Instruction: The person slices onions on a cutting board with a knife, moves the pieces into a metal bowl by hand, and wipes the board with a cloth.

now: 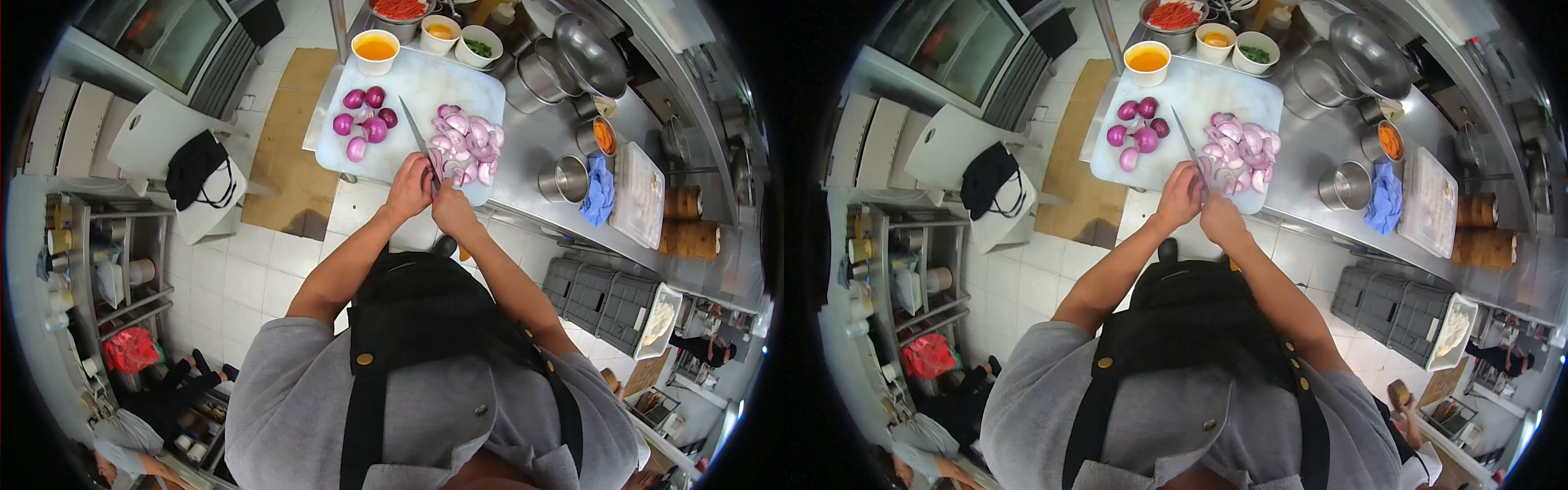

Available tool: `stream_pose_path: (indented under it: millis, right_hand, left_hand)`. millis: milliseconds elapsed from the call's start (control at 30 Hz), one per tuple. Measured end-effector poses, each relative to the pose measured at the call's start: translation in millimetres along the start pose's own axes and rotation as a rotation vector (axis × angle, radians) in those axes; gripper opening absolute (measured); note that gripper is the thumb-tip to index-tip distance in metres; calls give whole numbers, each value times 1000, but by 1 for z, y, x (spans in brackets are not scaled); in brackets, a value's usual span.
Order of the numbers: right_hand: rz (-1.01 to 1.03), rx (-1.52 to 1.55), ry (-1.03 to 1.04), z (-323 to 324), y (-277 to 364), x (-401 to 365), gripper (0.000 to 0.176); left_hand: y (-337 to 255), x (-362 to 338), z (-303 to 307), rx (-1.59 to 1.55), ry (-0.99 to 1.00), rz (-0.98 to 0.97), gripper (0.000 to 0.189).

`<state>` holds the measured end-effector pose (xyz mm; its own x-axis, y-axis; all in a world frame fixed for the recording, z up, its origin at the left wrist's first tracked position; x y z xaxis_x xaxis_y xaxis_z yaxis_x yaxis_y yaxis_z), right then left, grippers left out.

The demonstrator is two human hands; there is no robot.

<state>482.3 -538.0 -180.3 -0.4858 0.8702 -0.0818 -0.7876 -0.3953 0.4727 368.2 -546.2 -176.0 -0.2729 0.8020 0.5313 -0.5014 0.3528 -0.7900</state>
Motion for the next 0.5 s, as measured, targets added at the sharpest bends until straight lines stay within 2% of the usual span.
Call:
stream_pose_path:
  millis: [33, 100, 133, 200, 233, 300, 333, 367, 433, 500]
  right_hand:
    - [-39, 16, 1, 1, -5, 5, 26]
    - [-85, 44, -22, 12, -12, 13, 28]
    - [-72, -9, -23, 27, -14, 15, 29]
    - [-115, -108, -29, 58, -20, 19, 29]
    - [-128, -101, -59, 70, -25, 22, 29]
    - [-5, -172, -193, 92, -23, 27, 36]
    - [-6, -172, -212, 98, -24, 29, 40]
    - [-15, -164, -240, 105, -27, 30, 40]
    - [-33, -202, -205, 117, -35, 28, 38]
    - [-50, -169, -223, 135, -50, 8, 35]
  left_hand:
    - [0, 3, -3, -2, 7, -18, 28]
    - [8, 7, -9, -10, 48, 82, 32]
    - [2, 12, -10, -10, 63, 59, 32]
    - [-15, 30, -8, 244, -67, -16, 46]
    - [-28, 38, -13, 236, -56, -47, 46]
    - [-53, 47, -39, 514, 211, -262, 64]
    - [-54, 50, -51, 537, 325, -300, 69]
    - [-46, 54, -56, 539, 330, -330, 69]
    - [-21, 58, -74, 662, 444, -454, 57]
    - [-12, 68, -66, 639, 491, -480, 50]
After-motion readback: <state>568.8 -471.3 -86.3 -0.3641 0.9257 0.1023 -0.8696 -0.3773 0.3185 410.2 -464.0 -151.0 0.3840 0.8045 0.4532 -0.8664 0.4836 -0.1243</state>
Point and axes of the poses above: each hand's wrist, its own x-axis towards the middle knuckle, its own z-axis out of the back of the hand, y = z × x, the point moved 7 cm from there along x, towards the middle knuckle, and after that the axes turned 7 degrees about -y, right-handed, at the moved point
